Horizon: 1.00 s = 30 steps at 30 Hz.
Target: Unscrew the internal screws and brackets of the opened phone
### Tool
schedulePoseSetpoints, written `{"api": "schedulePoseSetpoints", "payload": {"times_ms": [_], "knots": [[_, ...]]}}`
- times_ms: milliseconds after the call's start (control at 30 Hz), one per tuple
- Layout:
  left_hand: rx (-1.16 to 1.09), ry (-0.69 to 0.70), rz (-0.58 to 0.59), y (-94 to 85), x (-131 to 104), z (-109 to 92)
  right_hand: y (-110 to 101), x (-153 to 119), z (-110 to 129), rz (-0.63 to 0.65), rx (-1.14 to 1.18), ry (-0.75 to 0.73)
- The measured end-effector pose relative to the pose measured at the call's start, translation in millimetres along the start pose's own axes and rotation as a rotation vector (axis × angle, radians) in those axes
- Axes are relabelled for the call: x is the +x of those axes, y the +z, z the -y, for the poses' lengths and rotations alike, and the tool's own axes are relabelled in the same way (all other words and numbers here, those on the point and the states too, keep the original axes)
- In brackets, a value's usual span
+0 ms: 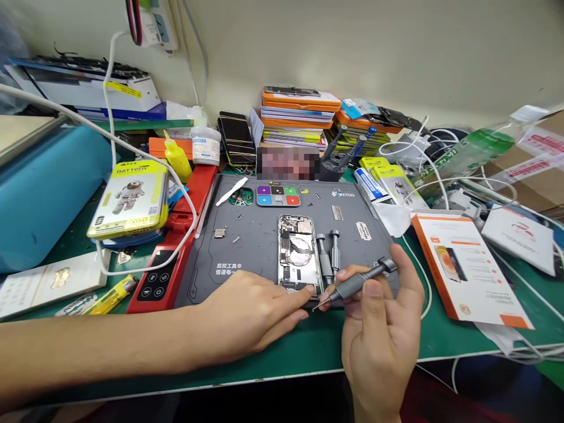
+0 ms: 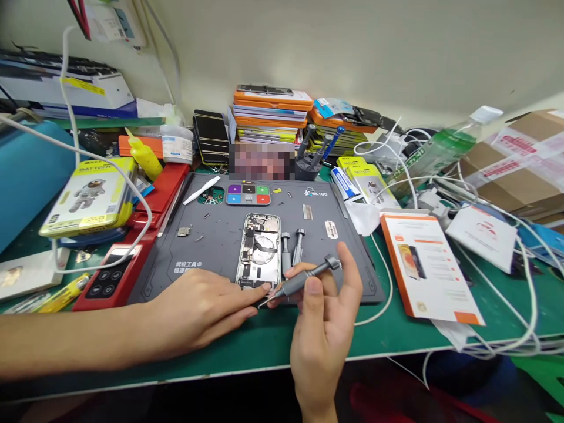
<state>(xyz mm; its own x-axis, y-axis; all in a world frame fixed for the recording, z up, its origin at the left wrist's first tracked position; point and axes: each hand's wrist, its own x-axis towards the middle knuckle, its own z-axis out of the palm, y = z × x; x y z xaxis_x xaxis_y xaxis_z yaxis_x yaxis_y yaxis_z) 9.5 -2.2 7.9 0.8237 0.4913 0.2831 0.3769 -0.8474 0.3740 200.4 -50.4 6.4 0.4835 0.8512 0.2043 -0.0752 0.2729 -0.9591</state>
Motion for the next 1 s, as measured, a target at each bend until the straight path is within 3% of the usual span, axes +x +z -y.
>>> {"api": "schedulePoseSetpoints", "payload": {"times_ms": [267,1000], "knots": [[0.022,0.015,0.012,0.7,1.2,0.8,-0.4,-0.8,-1.2,0.118,-0.119,0.062],[0.085,0.057,-0.007,2.5,-0.6,-0.3,-1.4,0.8,-2.9,0.14,-0.079,0.053]]}}
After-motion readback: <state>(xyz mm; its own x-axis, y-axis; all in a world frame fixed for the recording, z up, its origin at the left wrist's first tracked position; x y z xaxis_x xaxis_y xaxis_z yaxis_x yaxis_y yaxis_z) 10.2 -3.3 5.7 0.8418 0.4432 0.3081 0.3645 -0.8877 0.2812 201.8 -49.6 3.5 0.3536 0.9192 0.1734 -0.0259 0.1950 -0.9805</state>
